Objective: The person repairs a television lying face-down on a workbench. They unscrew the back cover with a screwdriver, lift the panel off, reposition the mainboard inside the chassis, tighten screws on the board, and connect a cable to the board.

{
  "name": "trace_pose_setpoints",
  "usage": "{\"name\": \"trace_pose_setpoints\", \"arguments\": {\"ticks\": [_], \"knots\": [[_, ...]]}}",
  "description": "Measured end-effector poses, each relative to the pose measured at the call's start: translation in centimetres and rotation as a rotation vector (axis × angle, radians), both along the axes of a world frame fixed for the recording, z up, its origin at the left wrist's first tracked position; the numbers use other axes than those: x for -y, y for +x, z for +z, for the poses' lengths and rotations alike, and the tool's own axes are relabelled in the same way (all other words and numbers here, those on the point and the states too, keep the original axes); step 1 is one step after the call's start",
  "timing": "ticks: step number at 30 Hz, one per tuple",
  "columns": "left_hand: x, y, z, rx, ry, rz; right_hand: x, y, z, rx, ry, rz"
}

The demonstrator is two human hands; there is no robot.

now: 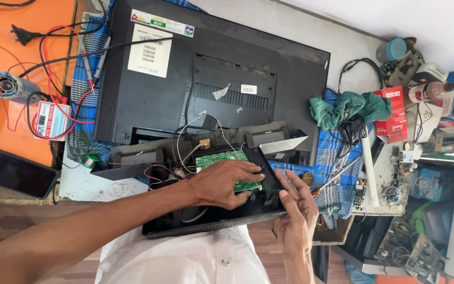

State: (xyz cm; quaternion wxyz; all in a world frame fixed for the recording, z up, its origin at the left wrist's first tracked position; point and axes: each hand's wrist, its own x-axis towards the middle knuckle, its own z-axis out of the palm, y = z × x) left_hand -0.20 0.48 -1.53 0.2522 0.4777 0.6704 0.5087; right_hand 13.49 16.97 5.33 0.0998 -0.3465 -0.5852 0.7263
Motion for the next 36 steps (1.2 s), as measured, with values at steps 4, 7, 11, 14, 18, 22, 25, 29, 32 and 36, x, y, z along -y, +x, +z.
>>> {"name": "trace_pose_setpoints", "arguments": {"ticks": [4, 7, 11, 14, 18, 22, 25, 29, 32, 36], "knots": [[-0.4, 0.3, 0.1, 0.031, -0.023, 0.020, -0.2, -0.1, 0.2, 0.015, 0.033, 0.003], [-0.5, 0.3, -0.1, 0.050, -0.035, 0.017, -0.3, 0.1, 0.3, 0.001, 0.046, 0.024], [-1.0, 0.9, -0.4, 0.033, -0.041, 0.016, -0.5, 0.4, 0.4, -0.014, 0.030, 0.001], [-1.2, 1.2, -0.8, 0.036, -0.047, 0.024, -0.4, 0.4, 0.3, -0.012, 0.021, -0.009], [-1.2, 1.2, -0.9, 0.021, -0.063, 0.031, -0.4, 0.5, 0.4, -0.030, 0.010, -0.016], [-0.6, 0.3, -0.9, 0.057, -0.035, -0.041, -0.4, 0.7, 0.6, -0.006, 0.000, -0.021], [-0.1, 0.0, -0.9, 0.101, 0.000, -0.069, -0.7, 0.6, 0.6, 0.029, 0.019, -0.011], [-0.1, 0.0, -0.8, 0.131, -0.043, -0.025, -1.0, 0.1, 0.3, 0.036, 0.034, 0.015], [-0.4, 0.2, -0.6, 0.101, -0.041, 0.012, -1.0, 0.1, 0.2, 0.028, 0.050, 0.029], [-0.6, 0.3, -0.4, 0.099, -0.021, 0.035, -0.8, 0.4, 0.4, 0.063, 0.063, 0.019]]}}
